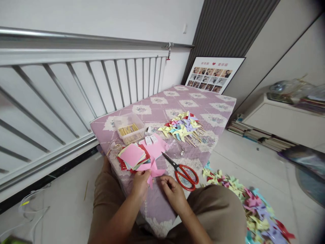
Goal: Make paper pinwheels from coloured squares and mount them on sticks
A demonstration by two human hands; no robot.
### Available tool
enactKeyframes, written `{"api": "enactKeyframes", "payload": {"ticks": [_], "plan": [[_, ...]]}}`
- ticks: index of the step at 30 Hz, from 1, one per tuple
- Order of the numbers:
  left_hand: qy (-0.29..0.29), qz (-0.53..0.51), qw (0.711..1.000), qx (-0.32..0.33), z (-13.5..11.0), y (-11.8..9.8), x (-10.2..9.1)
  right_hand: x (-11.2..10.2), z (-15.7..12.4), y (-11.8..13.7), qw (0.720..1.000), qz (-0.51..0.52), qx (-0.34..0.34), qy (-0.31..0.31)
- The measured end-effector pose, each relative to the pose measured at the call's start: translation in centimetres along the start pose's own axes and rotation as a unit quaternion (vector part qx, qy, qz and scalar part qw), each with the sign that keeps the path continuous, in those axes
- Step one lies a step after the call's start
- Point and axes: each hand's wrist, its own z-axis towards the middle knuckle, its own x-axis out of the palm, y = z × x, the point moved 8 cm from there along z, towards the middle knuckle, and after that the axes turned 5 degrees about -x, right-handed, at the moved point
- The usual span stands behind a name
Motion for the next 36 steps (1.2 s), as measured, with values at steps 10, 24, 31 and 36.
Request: {"api": "enactKeyframes", "payload": {"ticks": [10, 24, 31, 36], "plan": [[0.027, 0.048, 0.998, 0.01, 1.1, 0.5, -0.2, -6.4, 7.3, 1.7, 0.997, -0.06, 0.021, -0.05], [0.048, 0.201, 0.976, 0.064, 0.6, 1.0, -0.2, -10.1, 17.3, 1.8, 0.858, -0.482, 0.062, 0.17], [0.055, 0.222, 0.971, 0.069, 0.4, 0.9, 0.1, -8.3, 17.3, -1.1, 0.74, -0.595, 0.137, 0.282], [0.059, 0.225, 0.971, 0.061, 0.7, 1.4, 0.0, -7.4, 17.9, -1.6, 0.717, -0.612, 0.151, 0.296]]}}
